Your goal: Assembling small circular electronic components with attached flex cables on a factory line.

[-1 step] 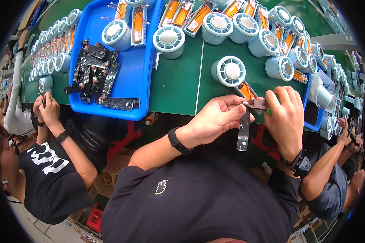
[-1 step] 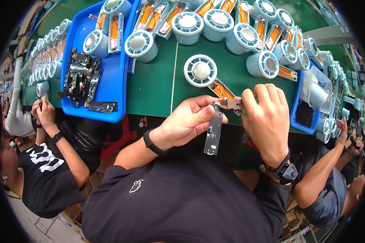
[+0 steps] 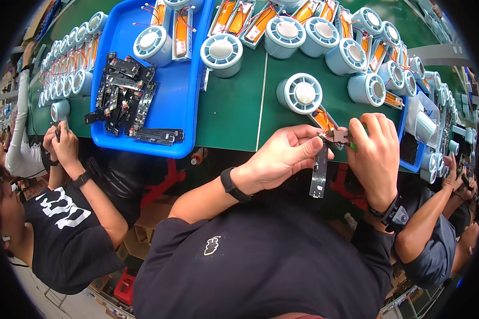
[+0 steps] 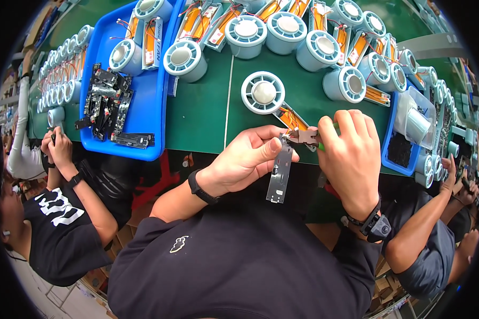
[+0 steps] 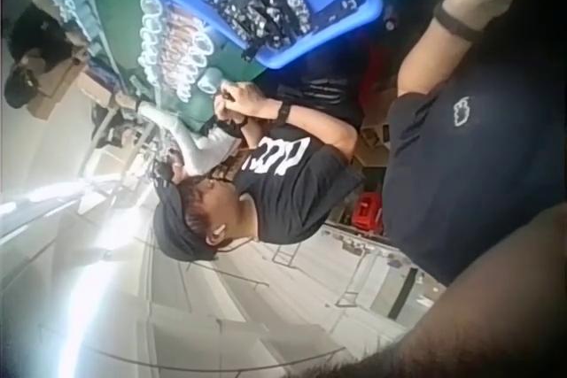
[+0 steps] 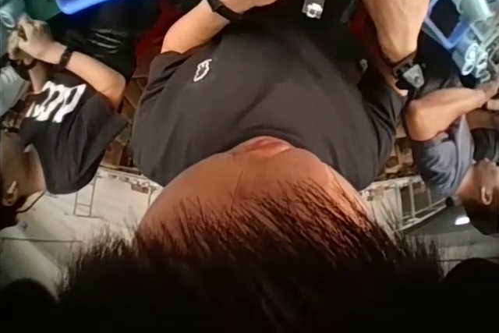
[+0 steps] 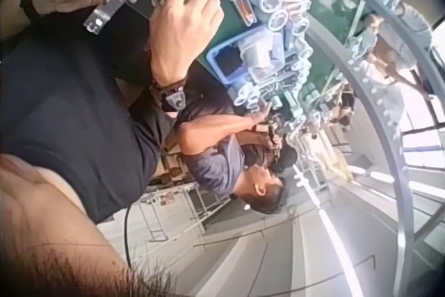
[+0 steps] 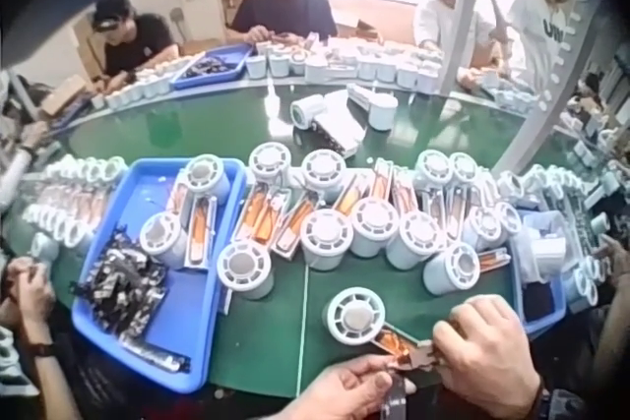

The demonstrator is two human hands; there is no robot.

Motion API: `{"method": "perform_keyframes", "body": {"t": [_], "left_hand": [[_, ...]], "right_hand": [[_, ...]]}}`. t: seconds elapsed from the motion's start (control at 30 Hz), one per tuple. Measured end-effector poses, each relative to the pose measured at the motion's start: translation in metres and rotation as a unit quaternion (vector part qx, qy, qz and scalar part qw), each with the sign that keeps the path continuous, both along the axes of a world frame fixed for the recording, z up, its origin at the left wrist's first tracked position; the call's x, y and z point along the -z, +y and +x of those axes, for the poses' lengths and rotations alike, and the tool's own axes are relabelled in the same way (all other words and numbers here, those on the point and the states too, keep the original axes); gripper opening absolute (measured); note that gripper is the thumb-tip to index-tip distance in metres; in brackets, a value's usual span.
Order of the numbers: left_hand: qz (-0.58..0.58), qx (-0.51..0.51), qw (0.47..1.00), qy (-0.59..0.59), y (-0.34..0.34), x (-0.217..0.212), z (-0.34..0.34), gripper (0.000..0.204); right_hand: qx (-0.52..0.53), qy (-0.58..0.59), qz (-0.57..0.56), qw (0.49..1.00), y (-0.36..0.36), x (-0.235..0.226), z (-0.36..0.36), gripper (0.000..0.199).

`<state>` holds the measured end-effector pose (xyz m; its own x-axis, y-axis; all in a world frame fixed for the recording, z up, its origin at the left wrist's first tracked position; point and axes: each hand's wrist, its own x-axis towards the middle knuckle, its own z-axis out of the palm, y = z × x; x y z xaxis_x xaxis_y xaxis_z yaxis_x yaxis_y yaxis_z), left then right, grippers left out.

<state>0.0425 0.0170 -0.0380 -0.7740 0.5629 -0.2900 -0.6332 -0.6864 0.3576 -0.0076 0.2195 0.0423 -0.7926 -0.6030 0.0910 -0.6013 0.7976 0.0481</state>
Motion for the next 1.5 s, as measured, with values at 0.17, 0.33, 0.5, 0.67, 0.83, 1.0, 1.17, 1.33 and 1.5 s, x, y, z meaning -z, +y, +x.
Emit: {"method": "perform_keyframes", "body": {"t": [0.17, 0.33, 0.5, 0.67, 0.83, 1.0, 1.17, 1.33, 1.5], "left_hand": [[-0.004, 0.004, 1.000, 0.010, -0.001, 0.000, 0.000, 0.050], [-0.011, 0.003, 1.000, 0.014, 0.000, -0.003, -0.001, 0.051], [-0.003, 0.008, 1.000, 0.017, 0.002, -0.002, -0.001, 0.050], [0.018, 0.009, 1.000, 0.000, 0.004, -0.007, 0.000, 0.045], [0.041, 0.017, 0.999, -0.008, 0.005, -0.005, 0.001, 0.037], [0.092, 0.020, 0.995, -0.016, 0.005, -0.002, 0.003, 0.031], [0.057, -0.012, 0.998, -0.020, 0.003, -0.008, 0.006, 0.026], [-0.033, -0.003, 0.998, 0.046, -0.020, 0.014, -0.009, 0.034], [-0.060, -0.015, 0.998, 0.033, -0.013, 0.002, -0.010, 0.029]], "right_hand": [[-0.005, 0.010, -0.015, 1.000, 0.000, 0.000, -0.001, 0.035], [0.000, -0.006, 0.001, 1.000, 0.003, 0.003, 0.000, 0.030], [-0.003, 0.002, -0.004, 1.000, 0.005, 0.005, -0.002, 0.030], [-0.002, 0.036, -0.038, 0.999, 0.004, 0.010, -0.001, 0.031], [0.002, 0.070, -0.066, 0.995, 0.003, 0.014, 0.000, 0.030], [-0.001, 0.111, -0.110, 0.988, 0.000, 0.024, -0.001, 0.030], [-0.015, 0.084, -0.129, 0.988, 0.004, 0.021, -0.001, 0.024], [-0.011, 0.065, -0.117, 0.991, 0.009, 0.024, -0.008, 0.011], [-0.002, 0.115, -0.068, 0.991, 0.008, 0.019, -0.005, 0.011]]}}
